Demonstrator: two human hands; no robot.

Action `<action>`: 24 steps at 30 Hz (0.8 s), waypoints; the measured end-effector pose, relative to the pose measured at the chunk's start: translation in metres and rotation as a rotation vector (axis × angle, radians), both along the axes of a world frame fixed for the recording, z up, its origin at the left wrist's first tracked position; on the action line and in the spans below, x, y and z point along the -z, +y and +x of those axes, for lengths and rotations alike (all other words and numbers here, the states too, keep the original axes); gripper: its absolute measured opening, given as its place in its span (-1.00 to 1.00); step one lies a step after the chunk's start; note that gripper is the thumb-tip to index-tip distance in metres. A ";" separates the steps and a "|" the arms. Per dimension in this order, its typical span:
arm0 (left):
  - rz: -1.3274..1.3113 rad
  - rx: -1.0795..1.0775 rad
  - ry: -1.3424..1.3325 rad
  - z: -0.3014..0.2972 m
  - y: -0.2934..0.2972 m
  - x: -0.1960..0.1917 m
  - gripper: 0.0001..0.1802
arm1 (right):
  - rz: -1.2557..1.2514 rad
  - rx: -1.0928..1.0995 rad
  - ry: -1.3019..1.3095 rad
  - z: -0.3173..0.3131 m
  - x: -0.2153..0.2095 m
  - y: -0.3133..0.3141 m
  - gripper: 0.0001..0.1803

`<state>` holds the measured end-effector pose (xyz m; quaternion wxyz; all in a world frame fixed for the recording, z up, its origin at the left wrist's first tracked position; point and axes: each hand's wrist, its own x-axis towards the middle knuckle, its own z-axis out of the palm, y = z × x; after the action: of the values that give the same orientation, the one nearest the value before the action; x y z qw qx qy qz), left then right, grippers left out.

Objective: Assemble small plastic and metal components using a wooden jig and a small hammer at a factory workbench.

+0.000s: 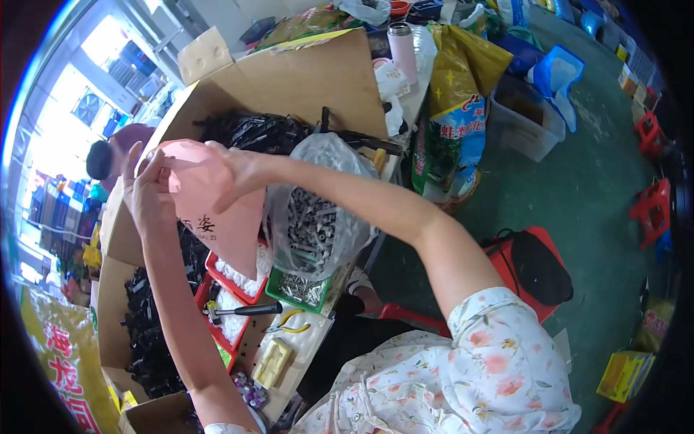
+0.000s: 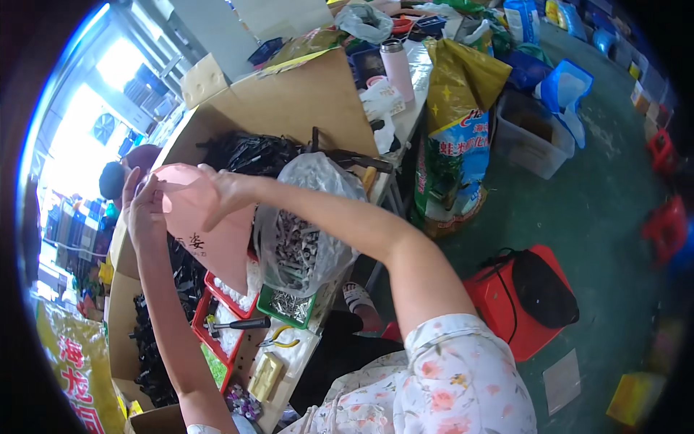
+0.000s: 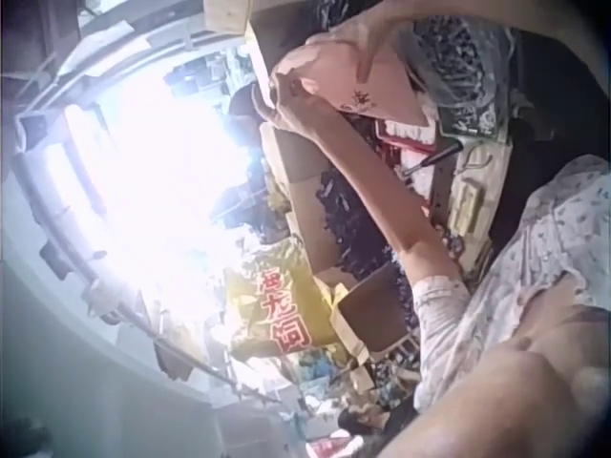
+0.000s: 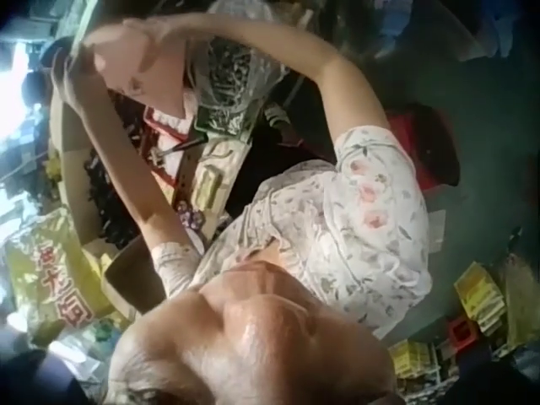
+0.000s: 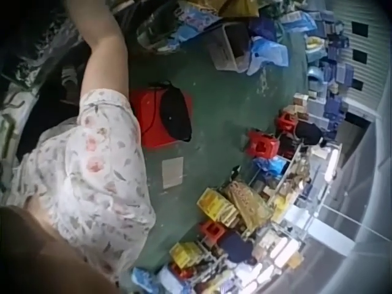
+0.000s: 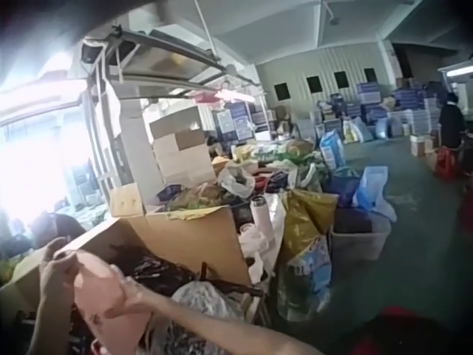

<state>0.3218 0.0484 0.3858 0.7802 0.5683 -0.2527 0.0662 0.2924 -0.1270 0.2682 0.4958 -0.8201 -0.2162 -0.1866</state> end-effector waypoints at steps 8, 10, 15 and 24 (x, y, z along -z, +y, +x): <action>0.144 0.163 -0.231 -0.073 -0.028 -0.052 -0.52 | 0.106 0.315 -0.323 0.004 -0.027 0.016 -0.76; 0.555 -0.160 -0.734 -0.085 -0.011 -0.066 -0.54 | 0.174 0.312 -0.442 -0.030 -0.050 0.006 -0.78; 0.667 -0.401 -0.957 -0.107 0.009 -0.069 -0.49 | 0.039 0.511 -0.307 -0.140 -0.063 -0.098 -0.75; 0.823 -0.276 -0.592 -0.115 0.095 -0.014 -0.45 | 0.028 0.776 -0.288 -0.219 -0.050 -0.278 -0.70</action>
<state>0.2068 0.1436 0.3999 0.3717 0.8128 -0.3902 0.2213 0.0735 -0.4049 0.3179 0.3646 -0.7994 0.0447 -0.4754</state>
